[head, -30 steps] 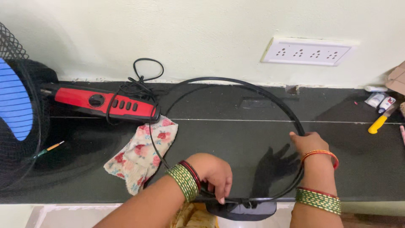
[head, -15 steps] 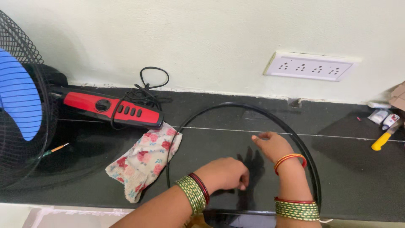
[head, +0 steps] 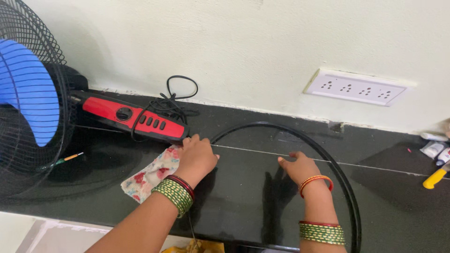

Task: The person uses a screwdriver to loosen a screw on the front grill of a blue and red electric fan. They then remove the front grill, set it aside, and proceed to remove the blue fan blade from the motor shaft.

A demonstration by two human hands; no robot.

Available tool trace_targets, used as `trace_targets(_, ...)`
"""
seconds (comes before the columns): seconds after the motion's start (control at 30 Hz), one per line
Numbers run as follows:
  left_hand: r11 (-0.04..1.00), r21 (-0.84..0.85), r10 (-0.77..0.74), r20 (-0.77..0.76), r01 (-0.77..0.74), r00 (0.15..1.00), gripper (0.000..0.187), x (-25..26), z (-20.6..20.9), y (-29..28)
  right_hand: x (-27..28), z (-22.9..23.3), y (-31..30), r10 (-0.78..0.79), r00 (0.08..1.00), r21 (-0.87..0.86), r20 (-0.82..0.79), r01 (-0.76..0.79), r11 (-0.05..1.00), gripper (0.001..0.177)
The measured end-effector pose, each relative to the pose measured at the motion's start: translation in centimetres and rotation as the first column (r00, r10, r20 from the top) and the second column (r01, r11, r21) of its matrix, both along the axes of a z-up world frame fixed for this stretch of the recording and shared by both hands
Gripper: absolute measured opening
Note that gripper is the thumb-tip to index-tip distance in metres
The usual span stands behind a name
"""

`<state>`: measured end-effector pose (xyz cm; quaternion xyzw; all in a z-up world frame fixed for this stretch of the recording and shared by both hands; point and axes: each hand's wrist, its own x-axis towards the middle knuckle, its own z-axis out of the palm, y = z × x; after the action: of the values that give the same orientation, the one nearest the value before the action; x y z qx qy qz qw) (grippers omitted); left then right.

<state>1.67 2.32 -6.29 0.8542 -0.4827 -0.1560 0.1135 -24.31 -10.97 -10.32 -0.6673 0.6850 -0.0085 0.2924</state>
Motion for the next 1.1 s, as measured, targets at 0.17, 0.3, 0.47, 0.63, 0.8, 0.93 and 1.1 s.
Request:
trace_targets(0.17,0.998,0.043,-0.050,-0.035,0.051,0.998,0.043,0.5,-0.6,-1.3,0.4,0.0,-0.5,0.039,0.998,0.032,0.040,-0.041,0.999,0.067)
trace_targets(0.3,0.993,0.054,-0.106,-0.023,0.107,0.994,0.043,1.0,-2.7,-3.0,0.7,-0.1,-0.6,0.058,0.995,0.045,0.075,-0.062,0.997,0.066)
trace_targets(0.47,0.983,-0.047,-0.178,0.030,0.179,0.984,0.042,2.1,-6.8,-5.0,-0.3,-1.2,-1.6,0.094,0.988,0.032,0.123,-0.098,0.995,0.065)
trace_targets(0.63,0.976,-0.142,-0.187,-0.153,0.166,0.970,0.061,3.5,-7.1,-6.8,-0.5,-1.7,-3.5,0.114,0.981,0.007,0.156,-0.116,0.993,0.066)
trace_targets(0.8,0.982,-0.177,-0.080,-0.684,-0.059,0.725,0.080,4.0,-3.2,-7.5,0.4,-1.0,-4.1,0.116,0.977,0.028,0.179,-0.123,0.992,0.067)
trace_targets(0.93,0.985,0.055,0.145,-0.779,-0.163,0.610,0.087,4.1,0.3,-6.3,1.3,-1.3,-5.2,0.161,0.966,0.007,0.200,-0.166,0.986,0.067)
trace_targets(1.1,0.971,0.051,0.180,-0.802,-0.235,0.570,0.080,4.7,-2.2,-6.1,2.4,-1.3,-5.3,0.178,0.965,0.016,0.194,-0.185,0.983,0.068)
